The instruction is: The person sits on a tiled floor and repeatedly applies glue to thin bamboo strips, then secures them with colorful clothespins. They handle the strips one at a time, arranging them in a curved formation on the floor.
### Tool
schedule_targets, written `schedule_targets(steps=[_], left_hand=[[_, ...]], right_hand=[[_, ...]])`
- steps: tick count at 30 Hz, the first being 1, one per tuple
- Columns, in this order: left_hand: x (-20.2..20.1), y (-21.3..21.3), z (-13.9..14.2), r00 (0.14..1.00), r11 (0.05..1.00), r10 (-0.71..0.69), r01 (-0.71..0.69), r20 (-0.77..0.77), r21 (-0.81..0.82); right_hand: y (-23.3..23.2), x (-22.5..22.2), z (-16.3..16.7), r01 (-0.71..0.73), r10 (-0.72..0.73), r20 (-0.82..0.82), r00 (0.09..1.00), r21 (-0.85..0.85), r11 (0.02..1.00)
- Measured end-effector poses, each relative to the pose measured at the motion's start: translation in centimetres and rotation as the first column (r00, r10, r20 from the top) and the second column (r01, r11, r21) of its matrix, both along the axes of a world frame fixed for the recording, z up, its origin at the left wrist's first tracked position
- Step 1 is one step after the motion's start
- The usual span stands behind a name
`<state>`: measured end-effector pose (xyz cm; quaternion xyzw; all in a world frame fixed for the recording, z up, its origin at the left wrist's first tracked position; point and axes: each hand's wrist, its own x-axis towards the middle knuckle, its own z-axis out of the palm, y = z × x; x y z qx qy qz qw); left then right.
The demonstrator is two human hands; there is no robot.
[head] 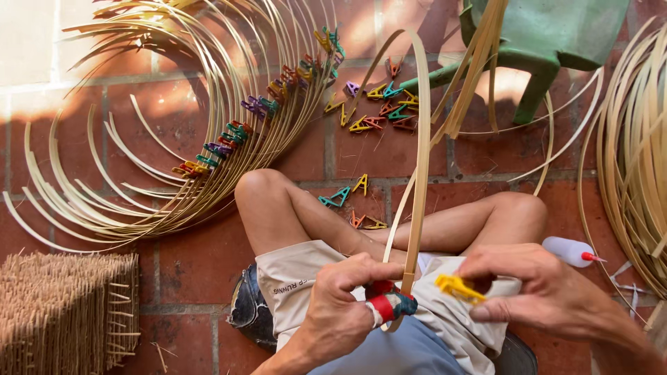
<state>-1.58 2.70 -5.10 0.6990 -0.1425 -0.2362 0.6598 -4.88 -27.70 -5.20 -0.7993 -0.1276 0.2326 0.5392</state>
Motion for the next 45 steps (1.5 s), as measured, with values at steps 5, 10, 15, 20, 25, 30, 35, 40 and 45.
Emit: schedule_targets(steps=[5,10,15,20,25,30,35,40,45], left_hand=[[-0.5,0.0,0.4,0.998,0.998,-0.059,0.06,-0.009,0.033],[-0.5,0.4,0.4,0.998,0.998,-0.059,0.058,0.028,0.027],[-0.7,0.3,0.1,0.995,0.997,-0.073,0.075,0.074,-0.023],[-0.4,0.3,0.0,0.995,0.998,-0.059,0.057,0.081,0.025],[0.3,0.5,0.3,0.996,0.997,-0.079,0.079,0.031,0.009],[0.7,0.6,0.3,0.991,0.997,-0.079,0.08,0.109,-0.001],[0.6,0.6,-0.2,0.991,0.998,-0.062,0.064,0.121,-0.012],[0.3,0.7,-0.5,0.997,0.998,-0.056,0.056,0.059,0.013],[0.2,0.9,-0.7,1.0,1.0,-0.022,0.023,0.006,-0.011]], right_hand=[[0.9,1.0,3.8,-0.163,0.158,-0.052,0.986,-0.11,0.98],[1.9,2.2,3.8,-0.192,0.185,-0.078,0.98,-0.106,0.976],[1.9,2.2,3.5,-0.179,0.177,-0.04,0.983,-0.056,0.982],[1.6,2.4,3.2,-0.175,0.171,-0.089,0.981,-0.028,0.984],[1.7,3.1,2.8,-0.191,0.188,-0.12,0.975,-0.011,0.982],[0.9,2.5,1.4,-0.166,0.173,-0.114,0.978,0.069,0.984],[0.3,4.1,-1.5,-0.161,0.181,-0.028,0.983,0.344,0.925],[4.8,10.9,-10.2,0.397,-0.291,0.371,0.882,-0.251,0.883],[10.0,15.0,-19.7,0.094,0.334,0.674,0.659,-0.513,0.853]])
